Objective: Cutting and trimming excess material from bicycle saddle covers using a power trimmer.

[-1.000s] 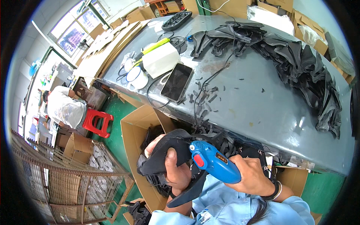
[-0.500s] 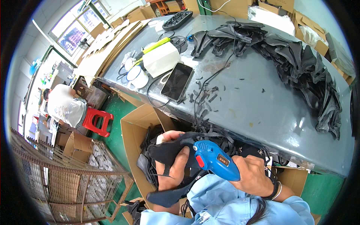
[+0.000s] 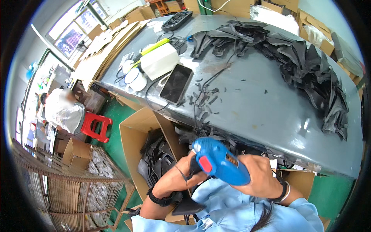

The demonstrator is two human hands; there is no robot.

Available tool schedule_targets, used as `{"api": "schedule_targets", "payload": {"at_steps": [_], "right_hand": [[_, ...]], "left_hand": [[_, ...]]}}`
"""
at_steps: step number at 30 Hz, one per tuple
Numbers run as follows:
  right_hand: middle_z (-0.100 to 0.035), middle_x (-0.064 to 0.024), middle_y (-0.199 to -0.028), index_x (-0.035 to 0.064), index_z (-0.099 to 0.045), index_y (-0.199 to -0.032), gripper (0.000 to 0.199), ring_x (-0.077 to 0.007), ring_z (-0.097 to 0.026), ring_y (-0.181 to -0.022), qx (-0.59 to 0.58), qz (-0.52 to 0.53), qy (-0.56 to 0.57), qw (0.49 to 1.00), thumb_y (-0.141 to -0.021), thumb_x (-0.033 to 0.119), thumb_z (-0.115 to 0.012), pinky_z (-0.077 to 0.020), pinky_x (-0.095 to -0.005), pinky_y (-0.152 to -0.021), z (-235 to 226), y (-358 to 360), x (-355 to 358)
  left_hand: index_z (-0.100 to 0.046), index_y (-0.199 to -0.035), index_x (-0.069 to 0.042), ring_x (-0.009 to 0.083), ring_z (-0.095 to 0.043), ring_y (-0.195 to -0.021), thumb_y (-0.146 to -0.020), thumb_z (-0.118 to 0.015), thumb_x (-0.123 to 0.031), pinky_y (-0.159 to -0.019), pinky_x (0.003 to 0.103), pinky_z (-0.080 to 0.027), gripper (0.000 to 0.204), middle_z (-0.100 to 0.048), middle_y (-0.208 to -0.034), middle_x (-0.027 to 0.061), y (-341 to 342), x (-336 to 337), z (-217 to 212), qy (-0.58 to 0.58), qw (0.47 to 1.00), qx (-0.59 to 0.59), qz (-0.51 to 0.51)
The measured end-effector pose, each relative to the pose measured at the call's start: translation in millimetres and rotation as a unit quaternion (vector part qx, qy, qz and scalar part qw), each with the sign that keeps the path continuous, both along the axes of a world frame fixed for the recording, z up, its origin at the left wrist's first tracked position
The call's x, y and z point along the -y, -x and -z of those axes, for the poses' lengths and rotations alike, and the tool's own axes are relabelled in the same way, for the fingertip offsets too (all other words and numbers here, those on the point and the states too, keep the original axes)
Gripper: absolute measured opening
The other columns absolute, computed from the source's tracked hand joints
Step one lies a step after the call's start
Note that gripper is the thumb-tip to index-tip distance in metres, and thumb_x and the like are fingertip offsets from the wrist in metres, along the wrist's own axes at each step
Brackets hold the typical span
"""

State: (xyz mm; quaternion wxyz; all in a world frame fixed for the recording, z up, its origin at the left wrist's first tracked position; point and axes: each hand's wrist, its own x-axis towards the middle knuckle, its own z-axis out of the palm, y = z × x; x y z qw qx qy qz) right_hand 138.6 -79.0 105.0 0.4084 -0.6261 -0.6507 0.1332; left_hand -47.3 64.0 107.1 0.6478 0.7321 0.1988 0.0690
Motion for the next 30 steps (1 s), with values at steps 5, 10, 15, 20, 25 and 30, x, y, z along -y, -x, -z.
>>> {"api": "schedule_targets", "payload": {"at_steps": [5, 10, 15, 20, 25, 30], "right_hand": [[-0.062, -0.0129, -0.076, 0.0004, -0.051, -0.101, 0.046, -0.0244, -0.064, -0.064, -0.179, 0.009, 0.040, 0.983, -0.068, 0.021, -0.077, -0.0492, -0.0322, -0.061, -4, -9, -21], [-0.061, -0.0113, -0.077, 0.0014, -0.048, -0.104, 0.047, -0.0168, -0.062, -0.066, -0.280, 0.060, 0.071, 0.956, -0.072, 0.023, -0.074, -0.0480, -0.0302, -0.062, -15, -28, -18], [-0.061, -0.0138, -0.082, 0.0002, -0.047, -0.105, 0.052, -0.0202, -0.063, -0.074, -0.250, 0.124, 0.020, 0.960, -0.072, 0.027, -0.077, -0.0484, -0.0319, -0.066, -15, -13, -20], [-0.062, -0.0096, -0.078, -0.0010, -0.047, -0.102, 0.065, -0.0230, -0.063, -0.069, -0.137, 0.138, 0.018, 0.981, -0.063, 0.036, -0.083, -0.0473, -0.0343, -0.065, -4, -6, -10], [-0.062, -0.0134, -0.076, -0.0013, -0.051, -0.097, 0.059, -0.0282, -0.064, -0.064, 0.006, 0.099, 0.067, 0.993, -0.064, 0.037, -0.082, -0.0481, -0.0336, -0.059, 15, 2, 5], [-0.062, -0.0131, -0.075, -0.0018, -0.053, -0.093, 0.055, -0.0282, -0.063, -0.061, -0.007, 0.068, 0.044, 0.997, -0.063, 0.034, -0.082, -0.0497, -0.0346, -0.058, 10, 7, 6]], "left_hand": [[-0.034, -0.133, -0.001, 0.0167, -0.043, -0.116, -0.084, -0.063, -0.012, -0.099, 0.031, -0.033, 0.058, -0.047, -0.126, 0.0091, -20, 22, 11, 0.099, 0.992, -0.009, 0.082], [-0.037, -0.130, 0.003, 0.0209, -0.051, -0.110, -0.091, -0.046, -0.034, -0.096, 0.033, -0.038, 0.055, -0.052, -0.119, 0.0128, -12, 37, 67, 0.351, 0.932, 0.084, -0.027], [-0.032, -0.135, -0.009, 0.0245, -0.041, -0.123, -0.085, -0.061, -0.035, -0.104, 0.043, -0.030, 0.063, -0.045, -0.130, 0.0094, -58, 77, 67, 0.343, 0.833, 0.358, -0.246], [-0.042, -0.127, -0.016, 0.0210, -0.051, -0.112, -0.091, -0.051, -0.036, -0.094, 0.040, -0.042, 0.042, -0.052, -0.122, 0.0061, -60, 54, 29, 0.286, 0.767, 0.415, -0.397], [-0.042, -0.127, -0.016, 0.0204, -0.051, -0.112, -0.091, -0.052, -0.035, -0.092, 0.040, -0.045, 0.042, -0.052, -0.122, 0.0050, -49, 40, 30, 0.211, 0.744, 0.485, -0.408], [-0.042, -0.124, -0.014, 0.0240, -0.052, -0.109, -0.089, -0.053, -0.033, -0.092, 0.040, -0.045, 0.041, -0.051, -0.118, 0.0086, -49, 44, 22, 0.171, 0.732, 0.492, -0.439]]}}
